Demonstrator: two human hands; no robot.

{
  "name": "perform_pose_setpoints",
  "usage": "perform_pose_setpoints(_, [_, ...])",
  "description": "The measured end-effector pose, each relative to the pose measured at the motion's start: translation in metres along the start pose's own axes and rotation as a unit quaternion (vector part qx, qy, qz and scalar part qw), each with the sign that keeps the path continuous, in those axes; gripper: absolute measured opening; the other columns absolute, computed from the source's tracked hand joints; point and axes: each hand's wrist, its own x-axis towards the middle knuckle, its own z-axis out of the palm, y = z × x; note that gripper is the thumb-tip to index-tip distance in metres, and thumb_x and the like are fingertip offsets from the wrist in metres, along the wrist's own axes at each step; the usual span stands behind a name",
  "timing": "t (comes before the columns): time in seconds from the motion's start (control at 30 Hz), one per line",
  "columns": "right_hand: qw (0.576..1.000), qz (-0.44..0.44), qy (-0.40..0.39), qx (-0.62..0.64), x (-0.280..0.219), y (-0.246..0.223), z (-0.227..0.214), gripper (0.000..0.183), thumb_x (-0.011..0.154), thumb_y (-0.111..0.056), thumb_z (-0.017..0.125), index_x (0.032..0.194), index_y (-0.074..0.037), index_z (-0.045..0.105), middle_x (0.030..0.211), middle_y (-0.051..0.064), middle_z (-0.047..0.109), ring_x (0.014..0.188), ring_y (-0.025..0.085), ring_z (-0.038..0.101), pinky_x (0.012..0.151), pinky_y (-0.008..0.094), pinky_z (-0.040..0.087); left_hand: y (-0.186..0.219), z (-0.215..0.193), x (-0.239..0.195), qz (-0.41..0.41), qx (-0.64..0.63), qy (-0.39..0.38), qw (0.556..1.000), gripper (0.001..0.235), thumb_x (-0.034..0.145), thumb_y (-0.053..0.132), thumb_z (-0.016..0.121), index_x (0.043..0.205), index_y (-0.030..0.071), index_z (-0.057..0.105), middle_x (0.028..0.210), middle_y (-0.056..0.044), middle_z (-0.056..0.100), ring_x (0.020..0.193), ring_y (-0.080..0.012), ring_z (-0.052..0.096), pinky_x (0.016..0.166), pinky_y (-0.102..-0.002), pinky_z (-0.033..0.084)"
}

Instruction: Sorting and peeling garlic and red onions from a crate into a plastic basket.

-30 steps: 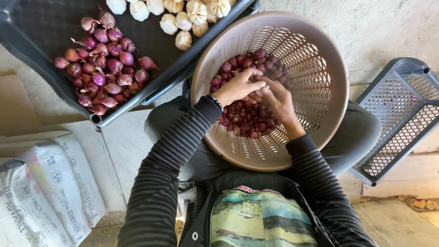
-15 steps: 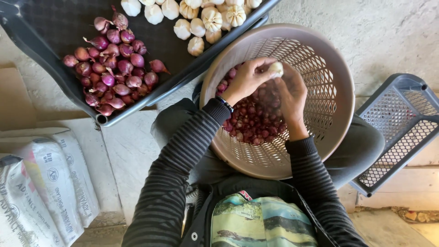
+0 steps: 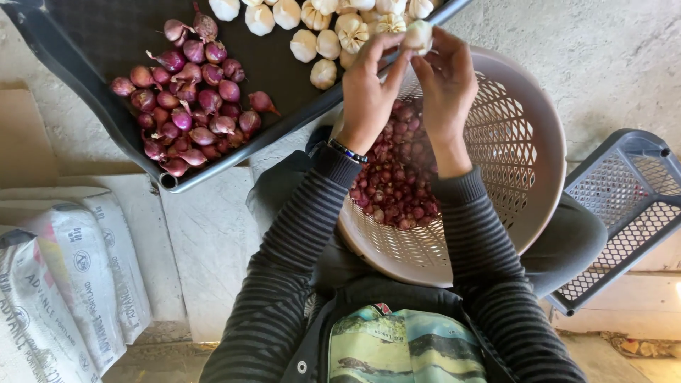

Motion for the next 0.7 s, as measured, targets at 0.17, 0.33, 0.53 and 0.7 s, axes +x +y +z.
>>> perform_pose_setpoints(0.17, [0.997,-0.03,-0.012,-0.077,0.022,-0.007,0.021,0.039,0.103,0.005,0.075,0.139,-0.002,0.059,0.126,0.008,0.069,0.111,0.014,0.074,0.098,0.029,0.066,-0.01,-0.017,0.013,0.001,0.054,0.033,0.998,0.02,0.104,0.016,0.071,0.122,0.012,0.064,0.116,-0.002,0.075,0.105,-0.0184,0.078,0.094,-0.033,0.063])
perform_pose_setpoints(0.33, [0.975,-0.119,-0.02,-0.185,0.038,0.002,0.033,0.035,0.104,-0.007,0.078,0.134,-0.002,0.062,0.12,0.011,0.073,0.11,0.024,0.073,0.094,0.036,0.061,-0.019,-0.024,0.016,-0.003,0.104,0.067,0.992,0.032,0.105,0.014,0.067,0.135,0.013,0.059,0.121,-0.004,0.073,0.113,-0.0239,0.069,0.102,-0.04,0.054])
perform_pose_setpoints(0.53, [0.95,-0.141,-0.026,-0.276,0.042,0.011,0.039,0.032,0.103,-0.013,0.08,0.129,-0.005,0.065,0.118,0.009,0.074,0.108,0.029,0.063,0.093,0.043,0.054,-0.034,-0.022,0.011,0.001,0.198,0.063,0.978,0.039,0.104,0.018,0.067,0.141,0.015,0.056,0.132,-0.005,0.067,0.127,-0.0257,0.062,0.114,-0.043,0.048])
perform_pose_setpoints(0.7, [0.95,-0.137,-0.024,-0.281,0.043,0.014,0.042,0.028,0.102,-0.014,0.08,0.126,-0.005,0.067,0.117,0.009,0.074,0.112,0.031,0.061,0.095,0.044,0.052,-0.034,-0.021,0.011,-0.039,0.22,0.049,0.974,0.045,0.103,0.022,0.068,0.144,0.013,0.054,0.141,-0.009,0.057,0.133,-0.0275,0.057,0.116,-0.047,0.043])
